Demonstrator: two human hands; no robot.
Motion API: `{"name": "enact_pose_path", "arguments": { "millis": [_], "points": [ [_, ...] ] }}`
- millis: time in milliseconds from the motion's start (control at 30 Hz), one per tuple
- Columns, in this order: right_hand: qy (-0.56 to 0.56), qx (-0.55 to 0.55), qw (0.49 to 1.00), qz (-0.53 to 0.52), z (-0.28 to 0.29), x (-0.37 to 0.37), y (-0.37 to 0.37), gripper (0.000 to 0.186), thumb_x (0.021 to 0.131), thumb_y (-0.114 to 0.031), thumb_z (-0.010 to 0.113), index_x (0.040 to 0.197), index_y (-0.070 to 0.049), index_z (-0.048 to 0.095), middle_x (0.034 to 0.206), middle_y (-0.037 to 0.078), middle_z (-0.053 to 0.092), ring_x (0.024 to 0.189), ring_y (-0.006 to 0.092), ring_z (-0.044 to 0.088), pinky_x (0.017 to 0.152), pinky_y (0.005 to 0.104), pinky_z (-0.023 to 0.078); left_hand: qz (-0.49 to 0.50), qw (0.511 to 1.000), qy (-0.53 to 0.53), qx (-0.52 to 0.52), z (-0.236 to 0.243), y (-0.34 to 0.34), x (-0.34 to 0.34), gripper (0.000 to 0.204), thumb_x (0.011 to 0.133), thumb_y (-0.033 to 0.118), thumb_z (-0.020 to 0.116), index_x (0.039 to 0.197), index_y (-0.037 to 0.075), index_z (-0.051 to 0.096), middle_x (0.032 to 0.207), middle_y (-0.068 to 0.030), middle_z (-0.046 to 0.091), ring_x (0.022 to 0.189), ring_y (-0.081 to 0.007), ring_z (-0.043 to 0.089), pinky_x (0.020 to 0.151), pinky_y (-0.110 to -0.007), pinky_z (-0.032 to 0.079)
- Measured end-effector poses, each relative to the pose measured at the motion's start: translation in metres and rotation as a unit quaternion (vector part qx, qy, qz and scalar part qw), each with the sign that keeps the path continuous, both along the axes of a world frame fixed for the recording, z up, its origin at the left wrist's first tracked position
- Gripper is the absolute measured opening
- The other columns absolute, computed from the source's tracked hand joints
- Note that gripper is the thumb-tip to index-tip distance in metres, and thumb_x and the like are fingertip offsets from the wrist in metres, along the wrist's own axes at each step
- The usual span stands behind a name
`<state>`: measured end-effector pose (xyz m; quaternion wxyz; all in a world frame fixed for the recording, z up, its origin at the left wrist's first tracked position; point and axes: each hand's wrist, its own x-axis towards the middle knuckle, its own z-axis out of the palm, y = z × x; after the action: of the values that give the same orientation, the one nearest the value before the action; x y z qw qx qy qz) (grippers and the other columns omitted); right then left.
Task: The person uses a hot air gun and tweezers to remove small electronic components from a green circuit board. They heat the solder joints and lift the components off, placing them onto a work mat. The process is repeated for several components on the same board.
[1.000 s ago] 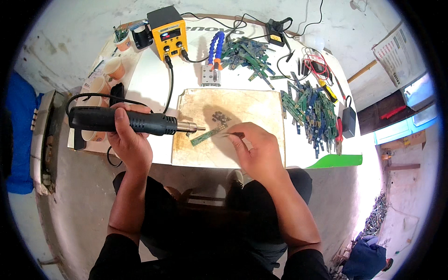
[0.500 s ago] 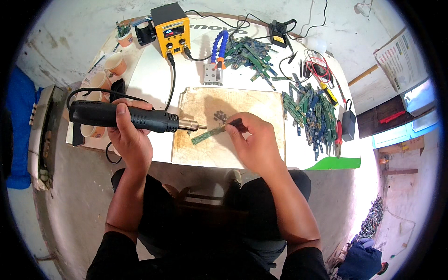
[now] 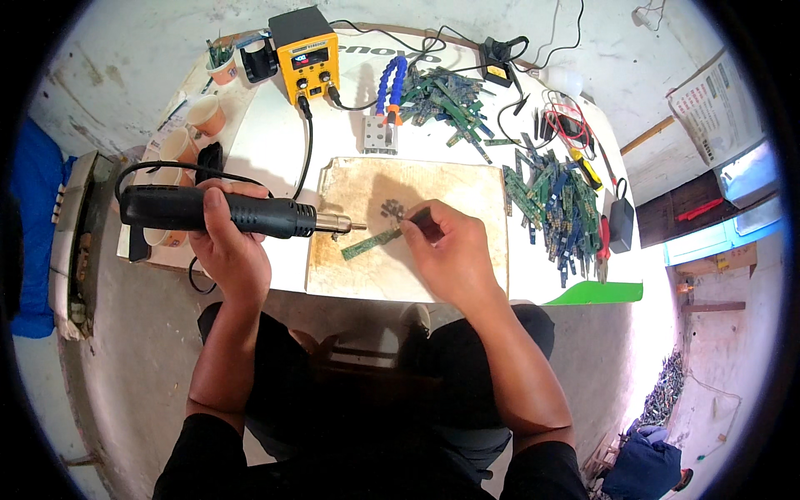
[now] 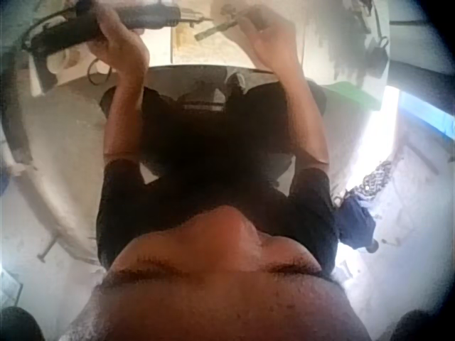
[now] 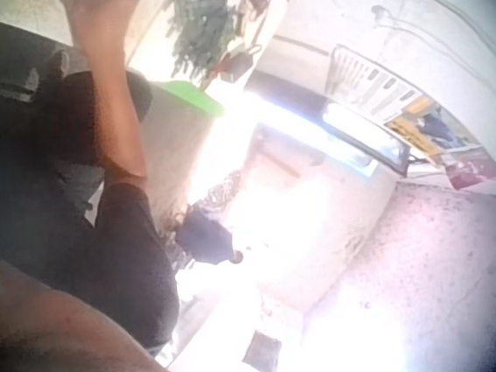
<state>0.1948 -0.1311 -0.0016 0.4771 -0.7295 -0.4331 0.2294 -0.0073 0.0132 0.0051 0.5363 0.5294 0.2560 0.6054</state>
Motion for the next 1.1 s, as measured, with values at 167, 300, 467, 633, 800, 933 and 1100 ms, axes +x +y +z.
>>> {"name": "enact_pose_path", "arguments": {
  "millis": [167, 300, 467, 633, 800, 933, 1100],
  "points": [
    [-0.037, -0.07, 0.997, 0.015, 0.011, 0.001, 0.009, 0.01, 0.094, -0.006, 0.068, 0.097, 0.002, 0.065, 0.078, 0.003, 0.067, 0.07, 0.0062, 0.059, 0.066, 0.023, 0.049, 0.019, 1.0, 0.009, 0.005, 0.002, -0.002, 0.001, 0.025, 0.102, 0.034, 0.052, 0.099, 0.01, 0.054, 0.079, -0.0068, 0.068, 0.061, -0.0066, 0.058, 0.044, -0.018, 0.036],
    [-0.028, -0.058, 0.998, -0.004, 0.008, 0.0, 0.01, 0.016, 0.091, -0.012, 0.069, 0.096, 0.003, 0.067, 0.077, 0.013, 0.069, 0.067, 0.0163, 0.064, 0.064, 0.03, 0.05, 0.022, 0.999, -0.032, 0.009, 0.001, 0.001, 0.003, 0.025, 0.102, 0.034, 0.052, 0.101, 0.009, 0.053, 0.079, -0.0075, 0.068, 0.061, -0.008, 0.059, 0.045, -0.018, 0.036],
    [-0.018, -0.04, 0.999, -0.001, 0.006, -0.001, 0.002, 0.018, 0.091, -0.013, 0.069, 0.098, 0.004, 0.067, 0.077, 0.016, 0.07, 0.066, 0.0191, 0.067, 0.064, 0.0313, 0.051, 0.029, 0.999, -0.03, -0.011, 0.003, 0.0, 0.002, 0.025, 0.102, 0.034, 0.053, 0.102, 0.01, 0.053, 0.08, -0.008, 0.069, 0.061, -0.0084, 0.059, 0.045, -0.018, 0.037],
    [0.014, -0.019, 1.0, -0.006, 0.004, -0.018, -0.018, 0.013, 0.092, -0.008, 0.068, 0.099, 0.003, 0.066, 0.075, 0.011, 0.069, 0.067, 0.0126, 0.065, 0.064, 0.0266, 0.05, 0.025, 1.0, -0.014, -0.001, 0.002, 0.0, 0.001, 0.026, 0.101, 0.036, 0.054, 0.103, 0.009, 0.054, 0.08, -0.008, 0.07, 0.057, -0.0062, 0.057, 0.045, -0.018, 0.037],
    [0.043, -0.013, 0.999, -0.01, -0.001, -0.027, -0.035, 0.009, 0.096, -0.005, 0.065, 0.1, 0.003, 0.063, 0.085, 0.003, 0.065, 0.074, 0.008, 0.063, 0.07, 0.0226, 0.051, 0.01, 0.998, -0.053, -0.033, 0.005, -0.004, 0.007, 0.021, 0.1, 0.028, 0.057, 0.102, 0.007, 0.056, 0.079, -0.0078, 0.072, 0.056, -0.003, 0.055, 0.046, -0.017, 0.037],
    [0.031, 0.032, 0.999, -0.019, -0.003, -0.029, -0.038, 0.008, 0.093, -0.003, 0.067, 0.099, 0.002, 0.065, 0.082, 0.004, 0.067, 0.074, 0.0065, 0.062, 0.066, 0.0232, 0.049, -0.006, 0.996, -0.077, -0.045, 0.005, -0.004, 0.007, 0.017, 0.099, 0.022, 0.059, 0.1, 0.006, 0.057, 0.079, -0.008, 0.072, 0.058, -0.0027, 0.055, 0.047, -0.017, 0.038],
    [0.008, 0.052, 0.998, -0.026, 0.004, -0.028, -0.04, 0.009, 0.091, -0.001, 0.068, 0.099, 0.002, 0.065, 0.085, 0.006, 0.068, 0.078, 0.0089, 0.063, 0.07, 0.0237, 0.05, -0.003, 0.995, -0.082, -0.057, 0.009, -0.006, 0.006, 0.016, 0.1, 0.021, 0.058, 0.1, 0.005, 0.058, 0.078, -0.0083, 0.072, 0.057, -0.0029, 0.055, 0.047, -0.017, 0.038]
  ]
}}
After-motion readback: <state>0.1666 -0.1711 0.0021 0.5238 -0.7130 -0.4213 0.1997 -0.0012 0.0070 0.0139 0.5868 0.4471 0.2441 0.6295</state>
